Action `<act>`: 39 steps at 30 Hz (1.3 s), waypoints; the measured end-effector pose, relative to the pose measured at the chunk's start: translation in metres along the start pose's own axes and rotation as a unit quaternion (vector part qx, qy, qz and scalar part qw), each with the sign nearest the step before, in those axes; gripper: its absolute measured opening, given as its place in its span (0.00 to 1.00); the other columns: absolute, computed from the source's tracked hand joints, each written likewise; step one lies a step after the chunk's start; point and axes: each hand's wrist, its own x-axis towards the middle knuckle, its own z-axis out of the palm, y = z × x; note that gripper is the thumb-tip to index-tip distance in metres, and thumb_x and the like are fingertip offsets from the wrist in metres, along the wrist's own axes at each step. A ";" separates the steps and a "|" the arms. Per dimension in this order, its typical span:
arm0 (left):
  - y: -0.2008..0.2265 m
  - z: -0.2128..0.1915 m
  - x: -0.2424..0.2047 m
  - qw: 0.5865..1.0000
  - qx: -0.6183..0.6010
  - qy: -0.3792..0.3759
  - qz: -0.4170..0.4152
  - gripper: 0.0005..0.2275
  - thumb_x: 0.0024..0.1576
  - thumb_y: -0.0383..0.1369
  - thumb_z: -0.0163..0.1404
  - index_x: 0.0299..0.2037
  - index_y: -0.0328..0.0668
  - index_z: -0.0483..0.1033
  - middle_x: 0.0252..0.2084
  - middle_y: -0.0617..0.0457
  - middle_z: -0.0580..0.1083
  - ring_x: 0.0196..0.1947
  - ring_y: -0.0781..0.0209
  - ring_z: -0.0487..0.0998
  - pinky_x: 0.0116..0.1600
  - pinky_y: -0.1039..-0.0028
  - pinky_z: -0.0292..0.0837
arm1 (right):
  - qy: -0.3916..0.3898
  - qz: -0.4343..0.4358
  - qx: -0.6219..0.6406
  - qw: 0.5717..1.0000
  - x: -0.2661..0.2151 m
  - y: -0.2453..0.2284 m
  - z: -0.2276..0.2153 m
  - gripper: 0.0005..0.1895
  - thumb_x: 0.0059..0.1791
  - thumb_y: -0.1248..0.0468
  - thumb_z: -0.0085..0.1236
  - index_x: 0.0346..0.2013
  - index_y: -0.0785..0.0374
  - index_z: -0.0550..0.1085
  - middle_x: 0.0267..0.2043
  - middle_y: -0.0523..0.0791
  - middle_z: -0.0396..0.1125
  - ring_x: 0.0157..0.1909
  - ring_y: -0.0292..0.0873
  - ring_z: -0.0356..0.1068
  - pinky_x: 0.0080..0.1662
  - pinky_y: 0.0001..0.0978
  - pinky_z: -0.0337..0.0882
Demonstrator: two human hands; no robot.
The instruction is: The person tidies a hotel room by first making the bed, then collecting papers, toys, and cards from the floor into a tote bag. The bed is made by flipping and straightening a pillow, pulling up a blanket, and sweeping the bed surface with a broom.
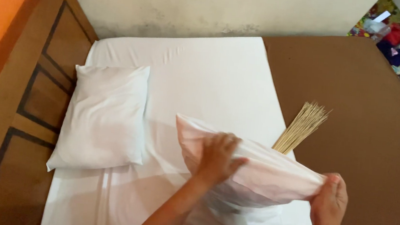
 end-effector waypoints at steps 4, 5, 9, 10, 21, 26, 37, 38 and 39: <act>-0.082 -0.025 -0.004 0.965 0.125 0.171 -0.155 0.24 0.57 0.49 0.54 0.56 0.40 0.73 0.57 0.46 0.72 0.61 0.44 0.68 0.64 0.46 0.53 | 0.077 0.072 0.152 0.983 -0.007 -0.012 -0.013 0.16 0.63 0.56 0.35 0.37 0.59 0.65 0.30 0.41 0.62 0.29 0.31 0.63 0.29 0.27 0.70; -0.097 -0.029 -0.006 0.947 0.136 0.225 -0.183 0.26 0.57 0.48 0.54 0.58 0.37 0.72 0.57 0.44 0.72 0.59 0.43 0.70 0.60 0.50 0.58 | 0.085 0.097 0.169 0.977 -0.009 -0.015 -0.017 0.16 0.62 0.55 0.33 0.36 0.59 0.64 0.29 0.40 0.61 0.28 0.31 0.64 0.29 0.27 0.71; -0.108 -0.012 0.002 0.919 -0.178 0.151 -0.317 0.32 0.53 0.49 0.56 0.60 0.34 0.63 0.47 0.43 0.74 0.39 0.53 0.76 0.45 0.67 0.72 | 0.076 0.083 0.047 0.993 0.013 0.049 -0.032 0.21 0.65 0.53 0.33 0.36 0.62 0.65 0.26 0.42 0.58 0.24 0.34 0.57 0.25 0.30 0.61; -0.103 -0.005 0.001 0.906 -0.208 0.067 -0.363 0.22 0.59 0.48 0.49 0.53 0.37 0.70 0.37 0.42 0.74 0.34 0.55 0.75 0.40 0.70 0.70 | 0.056 0.080 0.084 0.992 0.018 0.057 -0.033 0.21 0.66 0.52 0.35 0.34 0.61 0.64 0.25 0.41 0.55 0.24 0.34 0.54 0.24 0.29 0.58; -0.095 -0.072 0.020 0.781 -0.469 0.301 -0.284 0.20 0.72 0.43 0.40 0.26 0.45 0.63 0.24 0.62 0.62 0.26 0.70 0.61 0.32 0.75 0.59 | -0.054 0.183 -0.144 0.971 -0.015 0.003 -0.057 0.29 0.59 0.44 0.38 0.31 0.65 0.74 0.20 0.45 0.61 0.24 0.42 0.62 0.28 0.36 0.63; -0.049 -0.067 0.027 0.922 -0.344 0.024 -0.176 0.20 0.69 0.43 0.40 0.24 0.46 0.64 0.20 0.61 0.59 0.23 0.70 0.60 0.29 0.74 0.60 | 0.183 0.055 0.101 0.976 -0.005 -0.077 -0.071 0.29 0.62 0.40 0.32 0.37 0.61 0.66 0.29 0.42 0.66 0.30 0.37 0.70 0.37 0.39 0.76; -0.104 -0.060 0.001 0.897 -0.373 0.106 -0.210 0.20 0.69 0.40 0.42 0.23 0.40 0.63 0.22 0.59 0.60 0.25 0.70 0.58 0.30 0.75 0.55 | 0.071 0.149 0.127 0.978 -0.008 -0.039 -0.076 0.26 0.58 0.43 0.40 0.32 0.59 0.71 0.23 0.39 0.63 0.26 0.36 0.63 0.29 0.33 0.66; -0.108 -0.058 -0.007 0.908 -0.362 0.111 -0.180 0.21 0.70 0.39 0.41 0.23 0.39 0.62 0.22 0.59 0.59 0.25 0.70 0.57 0.30 0.76 0.54 | 0.120 0.130 0.095 0.980 -0.014 -0.064 -0.068 0.26 0.59 0.43 0.38 0.33 0.60 0.70 0.24 0.39 0.64 0.27 0.37 0.64 0.30 0.34 0.68; -0.090 -0.076 0.001 0.908 -0.362 0.106 -0.182 0.21 0.70 0.39 0.41 0.23 0.39 0.62 0.22 0.59 0.59 0.25 0.70 0.57 0.30 0.76 0.54 | 0.122 0.134 0.095 0.979 -0.018 -0.037 -0.063 0.26 0.59 0.43 0.38 0.33 0.60 0.70 0.24 0.39 0.64 0.27 0.37 0.64 0.30 0.34 0.68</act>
